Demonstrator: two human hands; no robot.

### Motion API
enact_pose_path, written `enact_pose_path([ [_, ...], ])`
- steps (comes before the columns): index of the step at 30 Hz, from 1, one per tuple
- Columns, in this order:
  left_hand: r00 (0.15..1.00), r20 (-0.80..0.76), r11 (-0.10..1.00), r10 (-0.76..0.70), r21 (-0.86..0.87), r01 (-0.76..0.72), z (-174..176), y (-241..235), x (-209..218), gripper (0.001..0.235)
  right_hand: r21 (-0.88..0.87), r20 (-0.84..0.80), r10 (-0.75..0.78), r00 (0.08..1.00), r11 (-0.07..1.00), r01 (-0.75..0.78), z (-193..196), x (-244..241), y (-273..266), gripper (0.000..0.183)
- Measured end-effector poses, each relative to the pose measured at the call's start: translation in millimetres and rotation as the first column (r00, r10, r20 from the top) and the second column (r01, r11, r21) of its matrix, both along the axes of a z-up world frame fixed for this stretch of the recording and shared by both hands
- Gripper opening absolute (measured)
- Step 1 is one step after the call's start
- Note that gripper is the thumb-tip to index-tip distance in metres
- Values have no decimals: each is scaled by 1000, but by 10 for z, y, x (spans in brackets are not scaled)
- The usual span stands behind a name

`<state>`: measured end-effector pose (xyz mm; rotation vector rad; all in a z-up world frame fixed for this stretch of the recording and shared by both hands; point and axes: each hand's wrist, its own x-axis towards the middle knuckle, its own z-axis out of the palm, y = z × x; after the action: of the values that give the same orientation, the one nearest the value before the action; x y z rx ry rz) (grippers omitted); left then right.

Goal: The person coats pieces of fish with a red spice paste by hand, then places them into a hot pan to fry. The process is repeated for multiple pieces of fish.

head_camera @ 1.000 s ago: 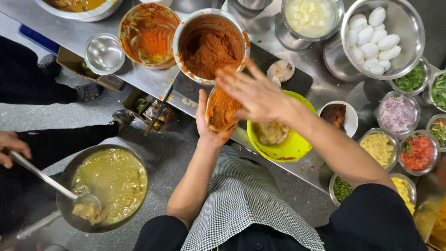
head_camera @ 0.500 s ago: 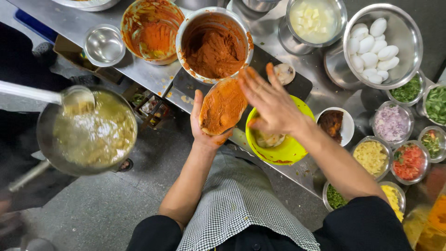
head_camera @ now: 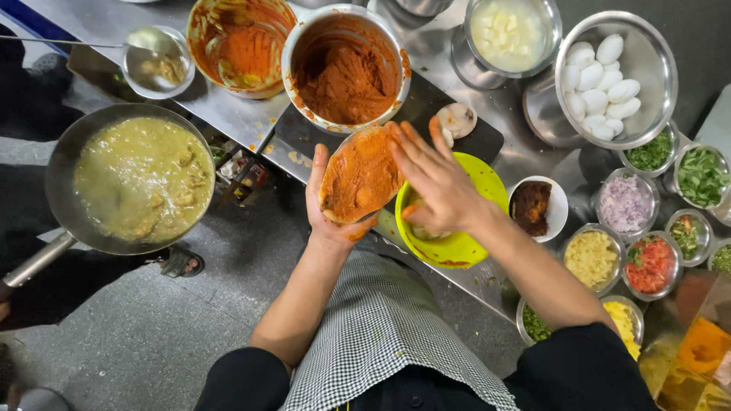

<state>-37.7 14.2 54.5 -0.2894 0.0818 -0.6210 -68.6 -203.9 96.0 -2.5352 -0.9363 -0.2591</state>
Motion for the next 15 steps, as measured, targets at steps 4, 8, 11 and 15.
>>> enact_pose_path([
  [4, 999, 2, 996, 50, 70, -50, -32, 203, 5, 74, -33, -58, 177, 983, 983, -179, -56, -130, 153, 88],
  [8, 988, -68, 976, 141, 176, -127, -135, 499, -148, 76, 187, -183, 141, 973, 977, -106, -128, 56, 155, 63],
  [11, 982, -69, 968, 177, 192, -161, -229, 684, -376, 76, 55, -419, -147, 896, 981, 186, -467, 870, 306, 71],
  [15, 976, -80, 974, 203, 120, -193, -324, 822, -652, 78, -496, -530, -238, 814, 866, -69, -1003, 1906, 557, 88],
])
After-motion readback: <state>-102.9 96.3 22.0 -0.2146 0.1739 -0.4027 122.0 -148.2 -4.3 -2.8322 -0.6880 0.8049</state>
